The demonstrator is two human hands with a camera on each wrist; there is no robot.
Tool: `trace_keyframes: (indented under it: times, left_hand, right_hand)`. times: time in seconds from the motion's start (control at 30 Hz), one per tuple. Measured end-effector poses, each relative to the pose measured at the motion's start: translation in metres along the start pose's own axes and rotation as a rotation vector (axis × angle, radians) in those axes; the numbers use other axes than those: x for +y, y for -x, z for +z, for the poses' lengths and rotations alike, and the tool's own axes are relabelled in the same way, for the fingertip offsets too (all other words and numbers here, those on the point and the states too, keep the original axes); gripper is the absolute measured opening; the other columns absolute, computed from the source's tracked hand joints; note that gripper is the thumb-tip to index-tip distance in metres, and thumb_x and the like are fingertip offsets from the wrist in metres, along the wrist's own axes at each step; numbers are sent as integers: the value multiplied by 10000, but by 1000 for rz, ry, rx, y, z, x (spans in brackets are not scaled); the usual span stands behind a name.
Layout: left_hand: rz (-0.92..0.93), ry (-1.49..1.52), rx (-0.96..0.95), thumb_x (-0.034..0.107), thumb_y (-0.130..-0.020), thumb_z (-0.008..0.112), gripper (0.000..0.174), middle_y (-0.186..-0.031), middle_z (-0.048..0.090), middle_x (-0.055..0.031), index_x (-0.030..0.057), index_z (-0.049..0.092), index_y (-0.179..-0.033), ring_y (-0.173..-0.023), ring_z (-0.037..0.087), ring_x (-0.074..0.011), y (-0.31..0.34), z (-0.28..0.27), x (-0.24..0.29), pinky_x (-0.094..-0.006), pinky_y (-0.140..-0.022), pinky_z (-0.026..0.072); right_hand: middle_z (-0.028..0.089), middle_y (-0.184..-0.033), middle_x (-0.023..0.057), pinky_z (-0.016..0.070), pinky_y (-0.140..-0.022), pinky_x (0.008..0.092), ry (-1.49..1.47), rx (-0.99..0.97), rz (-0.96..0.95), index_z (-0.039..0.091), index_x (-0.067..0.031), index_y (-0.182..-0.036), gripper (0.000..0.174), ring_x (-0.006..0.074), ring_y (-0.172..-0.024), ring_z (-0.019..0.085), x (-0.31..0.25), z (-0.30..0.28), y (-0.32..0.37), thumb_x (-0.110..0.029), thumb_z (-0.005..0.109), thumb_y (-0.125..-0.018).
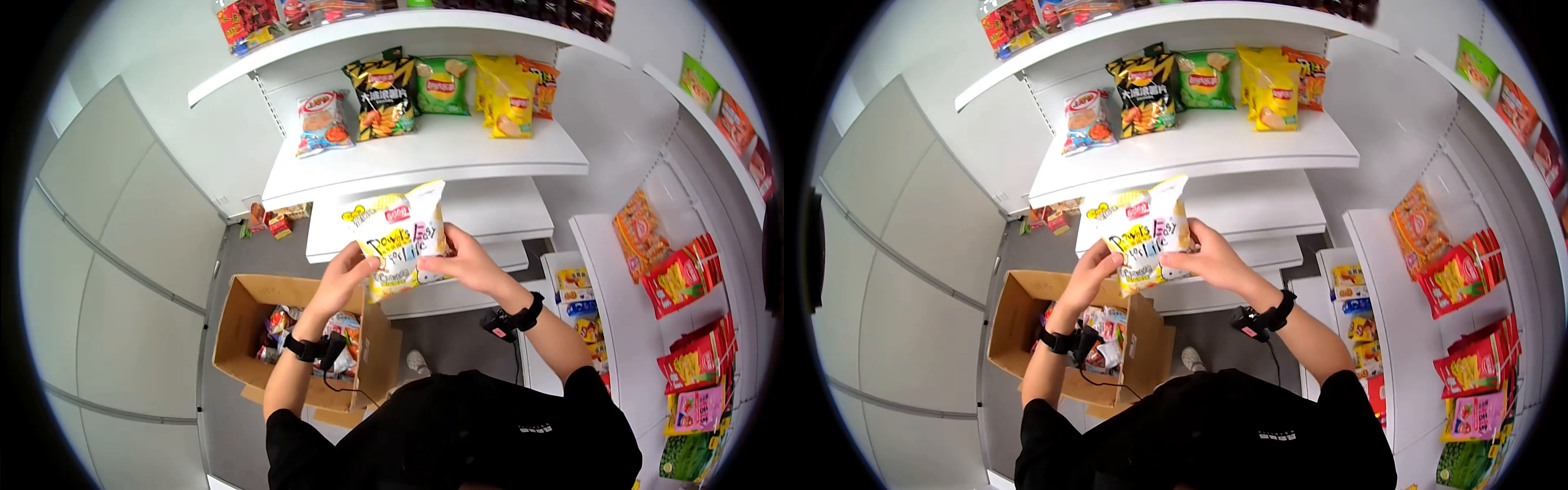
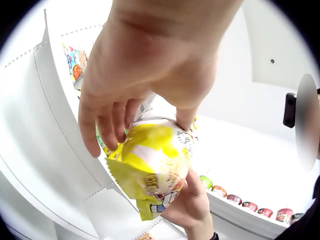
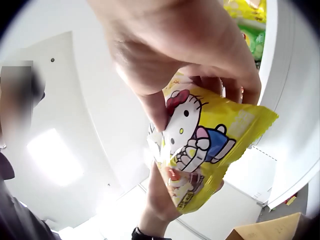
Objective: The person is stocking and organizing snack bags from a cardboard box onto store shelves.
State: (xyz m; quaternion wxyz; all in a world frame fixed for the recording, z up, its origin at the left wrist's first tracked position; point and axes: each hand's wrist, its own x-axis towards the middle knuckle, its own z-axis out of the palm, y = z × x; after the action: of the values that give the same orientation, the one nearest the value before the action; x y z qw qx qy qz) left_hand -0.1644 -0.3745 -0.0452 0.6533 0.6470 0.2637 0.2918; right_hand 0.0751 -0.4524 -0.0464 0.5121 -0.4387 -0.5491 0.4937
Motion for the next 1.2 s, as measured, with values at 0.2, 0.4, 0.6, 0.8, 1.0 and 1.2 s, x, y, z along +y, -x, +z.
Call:
trace_keyframes:
  times: [0.2,0.4,0.6,0.8,1.0,1.2]
  left_hand:
    - [44,-389,386,298,-907,550,396,-965,603,-63,-10,578,-1154,-714,509,-85,-93,-124,59,-246,-587,444]
    - [-204,-481,483,333,-869,558,435,-906,576,-31,36,572,-1186,-691,510,-109,-199,-234,74,-235,-571,437]
    - [-370,-388,350,260,-894,502,335,-926,595,-52,65,525,-1164,-744,604,-151,-275,-296,50,-292,-618,536]
    - [-114,-367,58,196,-890,554,369,-1085,606,-83,43,471,-1215,-868,642,-156,-329,-396,-23,-287,-686,561]
    - [-41,-322,-43,160,-906,521,446,-1153,605,-125,11,412,-1312,-966,646,-200,-323,-338,15,-308,-744,568]
    - [151,-198,-45,142,-932,467,356,-1143,613,-117,24,469,-1268,-965,644,-197,-320,-325,26,-287,-760,552]
  right_hand:
    - [592,-1123,118,463,-875,300,-68,16,-47,463,62,-1182,539,160,-1025,562,-30,2,-134,-168,741,-782]
    - [589,-1141,130,472,-863,303,-97,32,-19,456,52,-1189,541,180,-1011,585,-37,11,-228,-153,734,-773]
    - [585,-1136,167,461,-864,322,0,9,50,445,81,-1181,587,212,-1044,573,-32,6,-289,-105,752,-717]
    - [588,-1094,193,462,-854,327,256,33,58,455,71,-1126,629,279,-1014,587,5,10,-316,-193,783,-659]
    - [590,-1074,219,472,-840,362,486,138,-43,444,61,-1110,644,333,-1001,591,23,13,-332,-277,764,-665]
    - [577,-1147,209,447,-900,346,571,178,32,410,54,-1202,656,309,-1064,575,18,20,-347,-227,743,-711]
